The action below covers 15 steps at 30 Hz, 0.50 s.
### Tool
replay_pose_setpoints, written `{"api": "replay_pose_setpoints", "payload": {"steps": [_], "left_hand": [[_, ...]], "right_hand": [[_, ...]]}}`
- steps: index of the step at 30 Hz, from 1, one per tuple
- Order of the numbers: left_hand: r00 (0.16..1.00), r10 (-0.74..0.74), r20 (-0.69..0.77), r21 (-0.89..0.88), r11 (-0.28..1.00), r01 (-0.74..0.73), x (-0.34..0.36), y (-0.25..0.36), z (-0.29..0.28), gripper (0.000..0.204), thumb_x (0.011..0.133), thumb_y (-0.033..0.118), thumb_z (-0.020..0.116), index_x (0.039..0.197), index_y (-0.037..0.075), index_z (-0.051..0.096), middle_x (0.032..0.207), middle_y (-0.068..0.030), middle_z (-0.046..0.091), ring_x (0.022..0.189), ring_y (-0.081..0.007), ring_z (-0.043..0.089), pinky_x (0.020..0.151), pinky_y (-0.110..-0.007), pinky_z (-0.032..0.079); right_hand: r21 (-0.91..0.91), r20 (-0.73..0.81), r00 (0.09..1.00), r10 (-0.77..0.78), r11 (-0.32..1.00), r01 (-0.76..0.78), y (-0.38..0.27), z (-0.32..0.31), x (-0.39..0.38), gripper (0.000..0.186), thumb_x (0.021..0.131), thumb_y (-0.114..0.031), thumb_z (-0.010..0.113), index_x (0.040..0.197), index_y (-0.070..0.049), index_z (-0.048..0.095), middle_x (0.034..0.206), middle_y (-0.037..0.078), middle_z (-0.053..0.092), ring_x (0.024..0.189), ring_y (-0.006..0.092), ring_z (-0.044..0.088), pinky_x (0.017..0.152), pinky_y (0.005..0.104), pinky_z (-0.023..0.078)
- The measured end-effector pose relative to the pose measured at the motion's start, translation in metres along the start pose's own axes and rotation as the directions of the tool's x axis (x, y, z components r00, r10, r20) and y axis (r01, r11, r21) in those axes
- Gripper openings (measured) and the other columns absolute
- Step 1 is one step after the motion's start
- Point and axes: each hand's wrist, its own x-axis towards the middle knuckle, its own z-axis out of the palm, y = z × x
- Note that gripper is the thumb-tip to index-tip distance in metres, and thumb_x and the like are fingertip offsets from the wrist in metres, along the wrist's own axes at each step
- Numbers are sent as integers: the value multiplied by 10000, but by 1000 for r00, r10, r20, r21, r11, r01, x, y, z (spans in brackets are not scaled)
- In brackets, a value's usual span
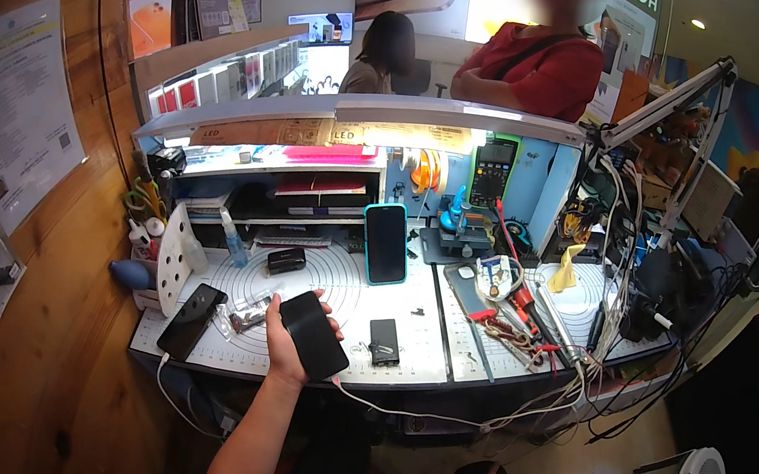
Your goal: The person holds a mobile phone circuit board and battery, connects them, then places the assembly into the phone housing and plugs a charging cable into the device.
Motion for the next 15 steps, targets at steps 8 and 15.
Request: {"api": "replay_pose_setpoints", "payload": {"steps": [8,15], "left_hand": [[1000,11,5,33,999,-12,-1,0,-4,696,1016,632,309,1256,26,552,957,-128,627,770,-297,643,707,-483,558],[1000,19,2,38,999,-20,0,2,-7,692,1018,630,306,1245,25,554,933,-134,634,762,-306,644,707,-490,560]], "right_hand": [[23,9,999,-50,998,50,11,8,56,895,754,-630,754,1447,-99,554,1486,258,482,1297,432,546,1040,503,483],[-62,142,979,-146,986,156,19,4,90,740,830,-645,637,1290,-67,679,1400,276,575,1177,437,638,993,498,520]]}}
